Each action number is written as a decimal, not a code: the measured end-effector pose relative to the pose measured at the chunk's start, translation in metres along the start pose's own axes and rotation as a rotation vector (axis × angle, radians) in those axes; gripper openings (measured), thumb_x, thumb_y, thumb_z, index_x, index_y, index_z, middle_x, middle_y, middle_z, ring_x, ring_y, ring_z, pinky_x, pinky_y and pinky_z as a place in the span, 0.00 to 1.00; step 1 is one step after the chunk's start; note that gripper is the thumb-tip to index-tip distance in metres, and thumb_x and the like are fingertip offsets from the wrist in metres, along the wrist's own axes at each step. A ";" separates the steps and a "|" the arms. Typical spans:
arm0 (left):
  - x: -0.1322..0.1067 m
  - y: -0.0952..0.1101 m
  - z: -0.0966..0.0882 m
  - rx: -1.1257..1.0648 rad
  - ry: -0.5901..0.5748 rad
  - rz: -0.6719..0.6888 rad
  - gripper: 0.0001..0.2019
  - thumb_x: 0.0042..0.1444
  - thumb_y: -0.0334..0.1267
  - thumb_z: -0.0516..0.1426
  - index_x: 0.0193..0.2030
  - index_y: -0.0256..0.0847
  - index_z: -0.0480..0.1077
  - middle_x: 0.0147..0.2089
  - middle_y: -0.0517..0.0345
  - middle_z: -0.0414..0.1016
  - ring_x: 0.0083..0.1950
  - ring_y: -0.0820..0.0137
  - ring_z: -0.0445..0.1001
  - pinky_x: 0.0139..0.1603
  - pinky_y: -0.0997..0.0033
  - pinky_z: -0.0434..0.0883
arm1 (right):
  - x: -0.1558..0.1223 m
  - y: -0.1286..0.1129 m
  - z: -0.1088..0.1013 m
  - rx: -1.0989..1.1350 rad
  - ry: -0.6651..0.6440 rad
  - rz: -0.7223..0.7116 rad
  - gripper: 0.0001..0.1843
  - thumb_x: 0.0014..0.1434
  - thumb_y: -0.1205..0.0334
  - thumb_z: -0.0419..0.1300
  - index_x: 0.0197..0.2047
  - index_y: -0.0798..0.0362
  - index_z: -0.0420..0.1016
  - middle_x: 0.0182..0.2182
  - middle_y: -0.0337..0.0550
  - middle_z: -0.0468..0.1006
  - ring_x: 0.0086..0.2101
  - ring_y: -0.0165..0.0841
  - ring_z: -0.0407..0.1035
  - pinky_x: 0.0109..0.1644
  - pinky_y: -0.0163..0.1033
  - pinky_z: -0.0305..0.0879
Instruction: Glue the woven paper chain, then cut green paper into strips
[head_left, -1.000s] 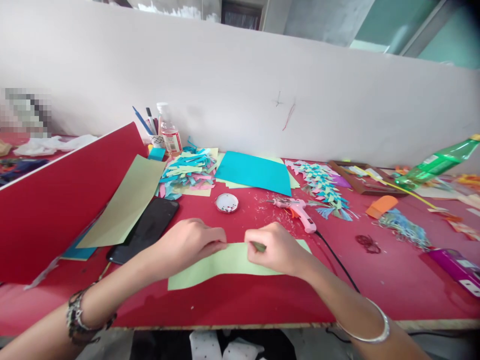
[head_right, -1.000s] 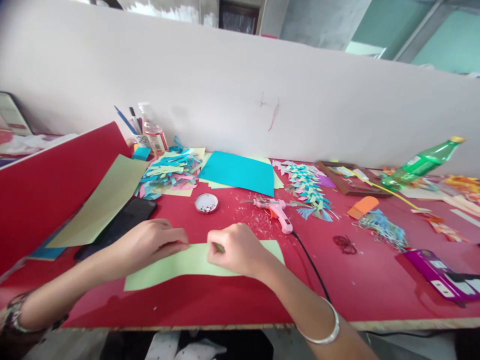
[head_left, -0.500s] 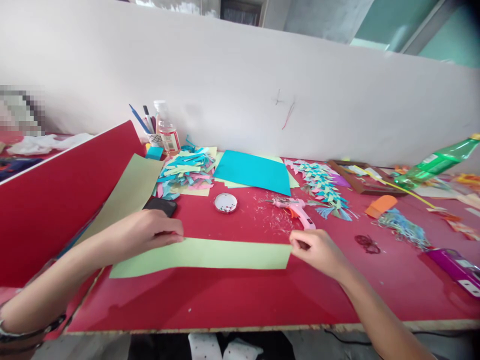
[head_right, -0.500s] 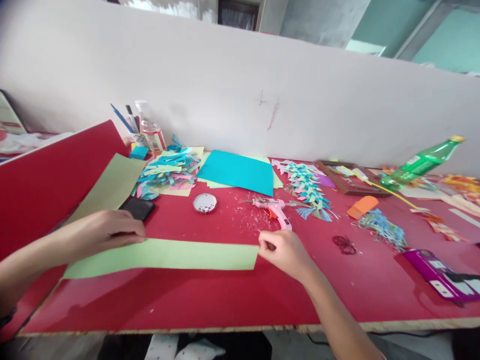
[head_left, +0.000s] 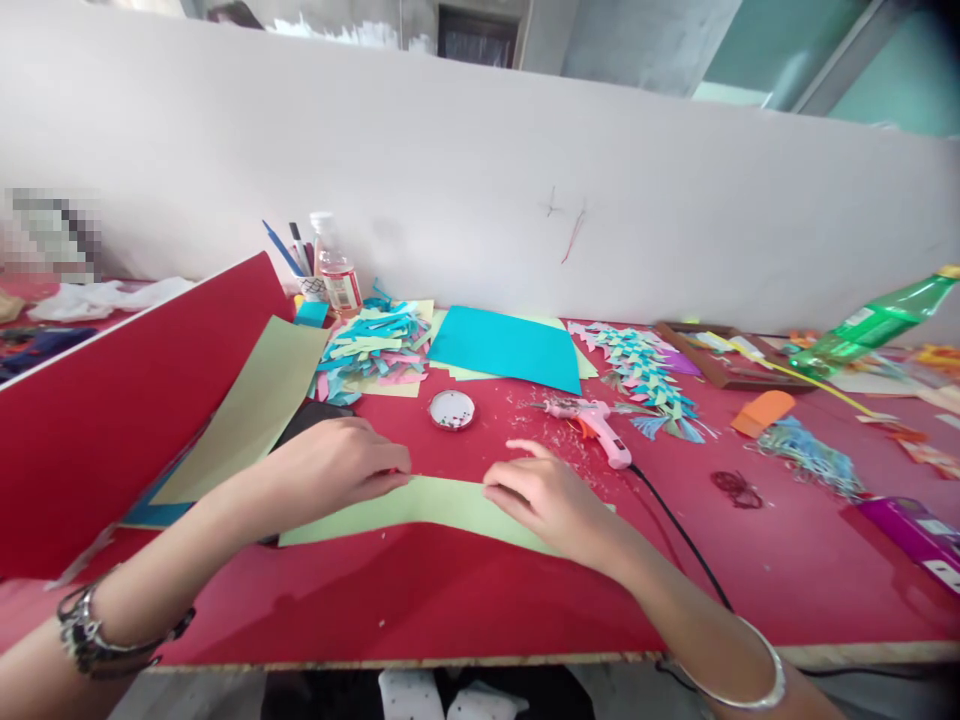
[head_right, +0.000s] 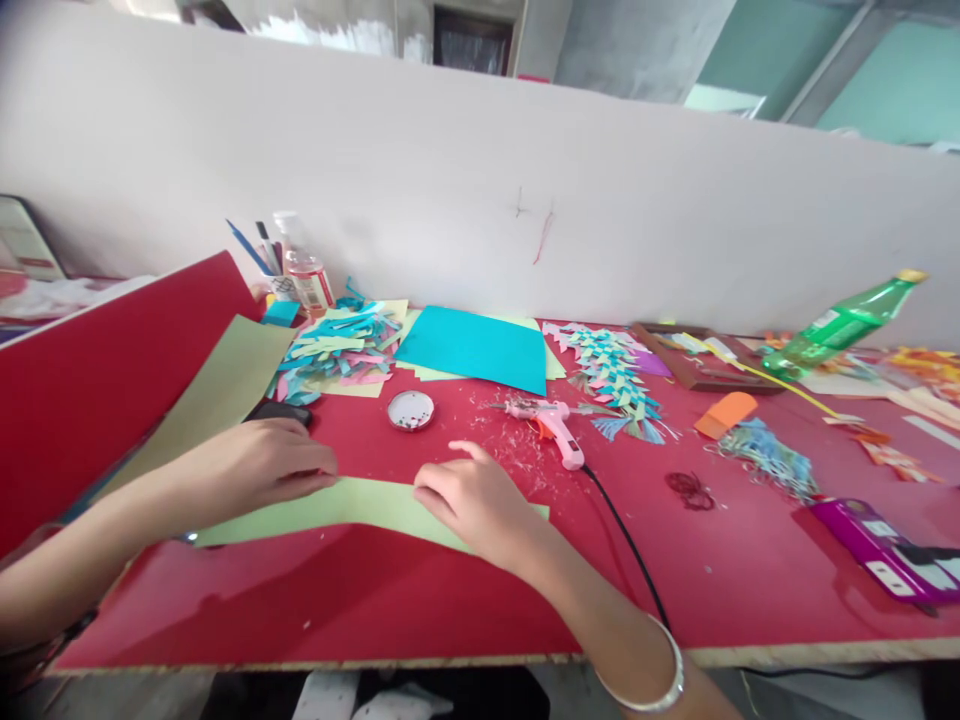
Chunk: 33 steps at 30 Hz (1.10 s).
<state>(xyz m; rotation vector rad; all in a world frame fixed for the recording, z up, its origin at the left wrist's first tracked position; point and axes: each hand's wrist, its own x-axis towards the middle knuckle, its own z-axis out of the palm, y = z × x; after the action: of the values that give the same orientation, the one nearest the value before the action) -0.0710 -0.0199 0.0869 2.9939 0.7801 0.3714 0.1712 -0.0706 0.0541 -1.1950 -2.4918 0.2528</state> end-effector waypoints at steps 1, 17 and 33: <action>0.001 0.003 0.002 0.056 -0.028 -0.004 0.12 0.59 0.39 0.48 0.31 0.42 0.70 0.24 0.61 0.70 0.27 0.73 0.66 0.30 0.75 0.60 | 0.002 0.001 0.002 0.014 -0.003 0.015 0.12 0.61 0.64 0.47 0.29 0.53 0.68 0.24 0.36 0.73 0.26 0.27 0.65 0.45 0.38 0.58; 0.002 0.006 0.027 0.349 0.277 0.170 0.13 0.53 0.27 0.47 0.19 0.39 0.60 0.15 0.65 0.59 0.18 0.76 0.55 0.27 0.74 0.56 | -0.007 0.005 -0.013 0.292 -0.075 0.139 0.14 0.62 0.58 0.47 0.26 0.53 0.62 0.21 0.34 0.65 0.24 0.25 0.59 0.29 0.31 0.50; 0.007 0.033 0.017 -0.048 0.045 -0.070 0.19 0.57 0.47 0.49 0.53 0.41 0.61 0.43 0.53 0.72 0.44 0.65 0.69 0.53 0.60 0.59 | -0.013 0.012 -0.028 0.198 -0.039 -0.048 0.12 0.61 0.63 0.48 0.28 0.52 0.67 0.24 0.36 0.73 0.26 0.26 0.61 0.37 0.34 0.56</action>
<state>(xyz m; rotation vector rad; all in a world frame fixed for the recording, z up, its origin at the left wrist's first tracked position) -0.0451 -0.0449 0.0743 2.9139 0.8648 0.4495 0.1987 -0.0728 0.0731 -1.0586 -2.4572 0.5016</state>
